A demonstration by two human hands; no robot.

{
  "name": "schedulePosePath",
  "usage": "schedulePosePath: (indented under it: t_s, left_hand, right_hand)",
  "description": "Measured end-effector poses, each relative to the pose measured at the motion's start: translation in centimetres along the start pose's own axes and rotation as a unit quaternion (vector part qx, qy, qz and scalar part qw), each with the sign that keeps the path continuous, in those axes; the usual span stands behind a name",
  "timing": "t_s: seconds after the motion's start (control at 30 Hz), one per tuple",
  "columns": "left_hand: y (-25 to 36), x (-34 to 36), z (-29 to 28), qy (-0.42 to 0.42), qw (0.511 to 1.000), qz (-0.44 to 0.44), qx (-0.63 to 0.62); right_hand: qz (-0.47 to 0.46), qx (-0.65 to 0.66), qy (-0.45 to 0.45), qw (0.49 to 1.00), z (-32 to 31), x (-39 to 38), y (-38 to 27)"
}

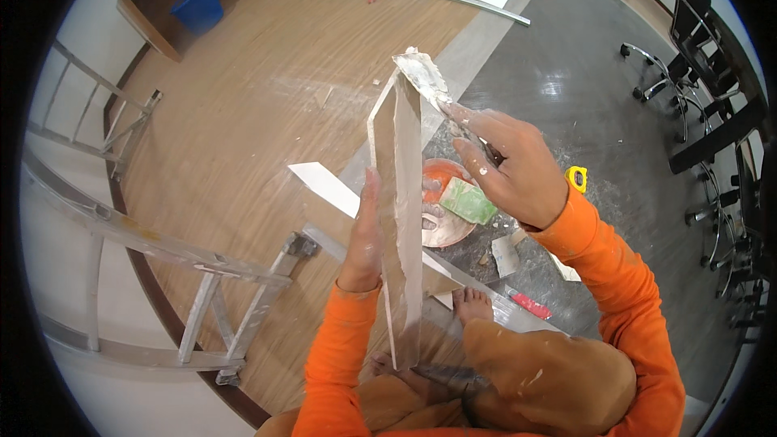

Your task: The person applies plaster to a long wooden strip using a putty knife and a green sanding block. They repeatedly scoop plaster from a bucket, spread it along the strip, and smooth the surface. The person then climbs a ladder and measures a ceiling opening with a metal ruler.

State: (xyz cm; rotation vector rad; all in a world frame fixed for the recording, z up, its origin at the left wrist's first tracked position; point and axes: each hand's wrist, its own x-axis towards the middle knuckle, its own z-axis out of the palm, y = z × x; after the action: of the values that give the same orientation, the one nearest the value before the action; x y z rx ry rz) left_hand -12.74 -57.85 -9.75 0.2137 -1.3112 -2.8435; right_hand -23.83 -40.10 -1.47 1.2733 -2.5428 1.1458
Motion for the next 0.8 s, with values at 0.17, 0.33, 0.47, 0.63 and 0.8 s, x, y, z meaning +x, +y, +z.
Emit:
schedulePosePath:
  t_s: [0.17, 0.33, 0.47, 0.63, 0.8]
  left_hand:
    - [0.8, -0.8, 1.8, 0.046, 0.996, 0.033, -0.069]
    - [0.8, -1.1, 0.9, 0.125, 0.986, 0.077, -0.083]
    - [-0.3, -0.6, -3.3, 0.110, 0.987, 0.072, -0.089]
    - [-0.2, -0.8, -7.9, 0.140, 0.982, 0.114, -0.062]
    - [0.5, -1.8, -11.9, 0.163, 0.967, 0.185, -0.061]
  right_hand:
    - [-0.043, 0.023, -0.033, 0.998, 1.6, -1.4, -0.8]
    - [-0.049, 0.021, -0.087, 0.995, 4.4, -5.0, -1.8]
    - [-0.031, 0.031, -0.166, 0.985, 6.2, -7.1, -2.2]
    - [-0.045, 0.046, -0.225, 0.972, 9.3, -10.7, -2.5]
    - [-0.039, 0.023, -0.327, 0.944, 9.0, -13.9, -3.5]
